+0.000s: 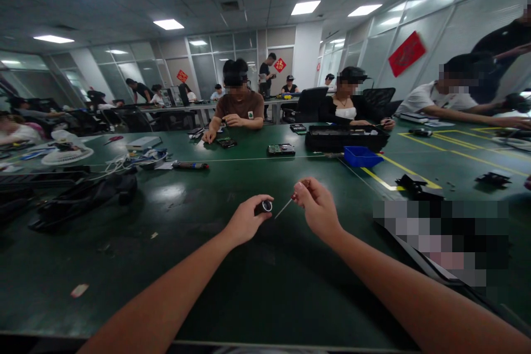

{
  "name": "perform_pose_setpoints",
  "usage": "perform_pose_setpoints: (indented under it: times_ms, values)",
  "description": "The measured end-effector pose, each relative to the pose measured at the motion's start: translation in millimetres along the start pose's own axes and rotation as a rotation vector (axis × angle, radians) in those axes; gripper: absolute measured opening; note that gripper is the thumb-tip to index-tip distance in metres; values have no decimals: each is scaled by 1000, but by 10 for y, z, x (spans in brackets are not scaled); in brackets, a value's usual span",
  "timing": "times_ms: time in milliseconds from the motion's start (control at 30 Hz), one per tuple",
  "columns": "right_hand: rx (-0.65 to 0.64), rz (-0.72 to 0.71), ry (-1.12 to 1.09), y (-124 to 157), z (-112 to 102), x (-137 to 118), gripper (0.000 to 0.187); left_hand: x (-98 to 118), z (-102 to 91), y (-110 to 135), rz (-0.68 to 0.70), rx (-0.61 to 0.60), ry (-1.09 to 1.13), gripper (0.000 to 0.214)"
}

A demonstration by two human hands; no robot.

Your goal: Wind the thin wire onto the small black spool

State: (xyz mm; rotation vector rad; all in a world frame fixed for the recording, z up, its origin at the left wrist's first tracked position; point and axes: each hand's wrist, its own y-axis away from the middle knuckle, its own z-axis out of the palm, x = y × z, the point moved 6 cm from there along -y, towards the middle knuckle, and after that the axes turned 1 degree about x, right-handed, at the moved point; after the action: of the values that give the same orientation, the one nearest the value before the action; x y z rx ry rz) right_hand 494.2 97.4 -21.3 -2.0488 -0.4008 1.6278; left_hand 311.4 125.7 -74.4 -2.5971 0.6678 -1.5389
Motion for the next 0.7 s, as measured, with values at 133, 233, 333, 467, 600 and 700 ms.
perform_pose_setpoints:
  times_ms: [133,233,333,467,600,700]
  values:
    - [65,-27,-105,-4,-33,2,19,-48,-76,73,-20,49,-28,44]
    - [31,-11,-142,2,8,46,19,-6,-140,85,18,73,-64,35]
    - [-3,24,-143,9,62,113,20,26,-162,78,48,86,-75,38]
    - [-45,47,-123,12,114,169,21,34,-132,85,49,56,-86,39]
    - [-52,36,-53,19,109,151,20,40,-143,90,29,66,-109,40]
    - [-27,30,19,30,85,129,20,38,-169,86,19,81,-122,42]
